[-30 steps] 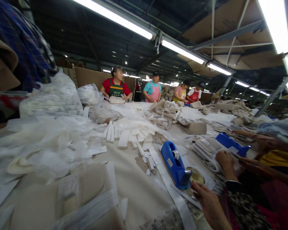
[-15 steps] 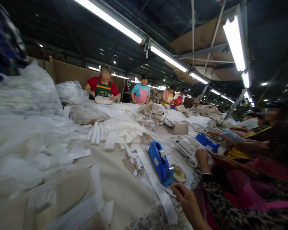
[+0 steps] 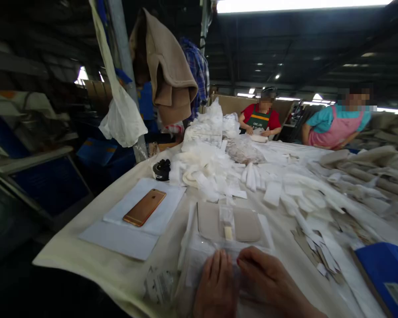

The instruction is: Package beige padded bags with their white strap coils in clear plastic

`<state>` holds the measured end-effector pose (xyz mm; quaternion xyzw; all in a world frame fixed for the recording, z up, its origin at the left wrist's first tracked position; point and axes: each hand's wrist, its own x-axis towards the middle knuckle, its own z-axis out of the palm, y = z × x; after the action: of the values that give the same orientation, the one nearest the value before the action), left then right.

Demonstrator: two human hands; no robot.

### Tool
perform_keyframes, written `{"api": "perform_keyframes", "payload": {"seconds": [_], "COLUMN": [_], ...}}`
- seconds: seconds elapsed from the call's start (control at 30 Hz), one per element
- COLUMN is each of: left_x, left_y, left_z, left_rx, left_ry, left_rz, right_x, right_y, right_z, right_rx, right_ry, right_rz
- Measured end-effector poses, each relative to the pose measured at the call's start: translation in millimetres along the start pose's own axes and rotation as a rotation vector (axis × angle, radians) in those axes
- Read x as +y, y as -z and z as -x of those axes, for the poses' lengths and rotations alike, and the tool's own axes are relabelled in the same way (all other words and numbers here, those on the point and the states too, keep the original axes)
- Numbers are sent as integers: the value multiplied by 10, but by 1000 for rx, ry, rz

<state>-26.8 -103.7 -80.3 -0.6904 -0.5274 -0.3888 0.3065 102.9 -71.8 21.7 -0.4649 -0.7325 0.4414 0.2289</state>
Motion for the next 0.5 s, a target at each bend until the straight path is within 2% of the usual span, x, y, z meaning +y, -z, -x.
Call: {"api": "perform_keyframes", "payload": {"seconds": [0.13, 0.27, 0.4, 0.5], "left_x": [23, 69, 122, 138], "left_y": [-11, -123, -195, -209], "left_z": [80, 216, 295, 302], "left_rx": [3, -4, -50, -37], "left_ry": [65, 120, 115, 127], "left_rz": [40, 71, 79, 78], "right_x": [-168, -176, -198, -258], "right_y": [-190, -310, -399, -428], "right_z": [-409, -627, -725, -773], "right_rx": [-121, -189, -179, -146], "right_ry": [-9, -38, -83, -163], "right_rz": [60, 187, 366, 448]}}
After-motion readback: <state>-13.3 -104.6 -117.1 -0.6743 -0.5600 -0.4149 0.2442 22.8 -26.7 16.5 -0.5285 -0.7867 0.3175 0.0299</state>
